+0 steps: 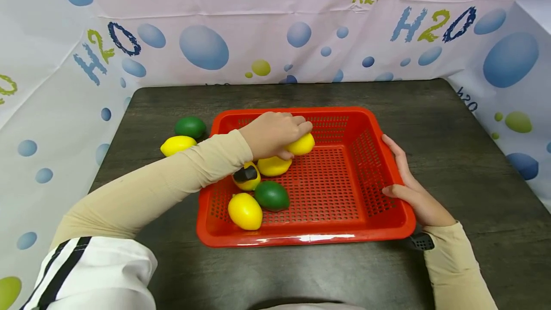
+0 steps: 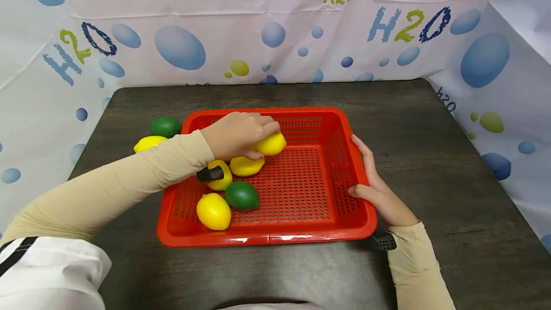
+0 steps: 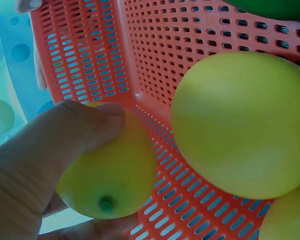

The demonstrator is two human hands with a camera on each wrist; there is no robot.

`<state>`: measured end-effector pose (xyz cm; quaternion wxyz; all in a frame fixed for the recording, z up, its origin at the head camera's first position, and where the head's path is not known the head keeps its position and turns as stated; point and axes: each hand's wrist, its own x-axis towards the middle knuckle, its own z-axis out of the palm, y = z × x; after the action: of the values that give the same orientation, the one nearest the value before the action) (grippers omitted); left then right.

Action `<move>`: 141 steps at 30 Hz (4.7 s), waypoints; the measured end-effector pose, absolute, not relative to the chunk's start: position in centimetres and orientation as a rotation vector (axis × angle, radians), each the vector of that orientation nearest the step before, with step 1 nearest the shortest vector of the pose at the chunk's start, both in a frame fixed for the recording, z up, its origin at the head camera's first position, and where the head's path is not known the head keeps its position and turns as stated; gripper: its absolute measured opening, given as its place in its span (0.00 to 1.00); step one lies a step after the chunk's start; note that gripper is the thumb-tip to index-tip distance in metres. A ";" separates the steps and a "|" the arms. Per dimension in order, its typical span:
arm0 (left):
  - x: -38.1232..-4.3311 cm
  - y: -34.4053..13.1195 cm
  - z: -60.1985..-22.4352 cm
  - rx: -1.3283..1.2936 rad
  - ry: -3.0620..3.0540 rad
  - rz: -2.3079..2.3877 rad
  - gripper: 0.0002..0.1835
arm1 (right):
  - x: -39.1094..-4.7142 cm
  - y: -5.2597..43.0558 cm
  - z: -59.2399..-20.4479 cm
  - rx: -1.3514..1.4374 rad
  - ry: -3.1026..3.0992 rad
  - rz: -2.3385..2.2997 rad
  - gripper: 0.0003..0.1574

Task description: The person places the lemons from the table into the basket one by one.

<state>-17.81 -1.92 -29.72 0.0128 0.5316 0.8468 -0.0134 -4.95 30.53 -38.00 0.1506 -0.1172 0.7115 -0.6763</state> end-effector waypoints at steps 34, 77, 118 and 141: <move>-19.6 1.4 -32.6 1.572 2.546 -0.238 0.24 | -5.2 30.4 -38.1 -0.330 2.043 -1.950 0.62; -19.2 2.4 -32.8 1.517 2.522 -0.191 0.19 | -5.0 30.4 -38.2 -0.313 2.041 -1.951 0.61; -17.3 -2.6 -26.8 1.455 2.698 -0.176 0.03 | -5.2 30.7 -38.4 -0.311 2.054 -1.956 0.62; -17.3 -8.4 -24.7 1.233 2.907 -0.079 0.05 | -5.3 30.6 -38.4 -0.296 2.058 -1.934 0.62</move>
<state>-17.33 -8.37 -24.72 -0.0083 0.3903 0.9203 -0.0251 -5.31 30.62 -38.37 0.1504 -0.1032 0.7166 -0.6732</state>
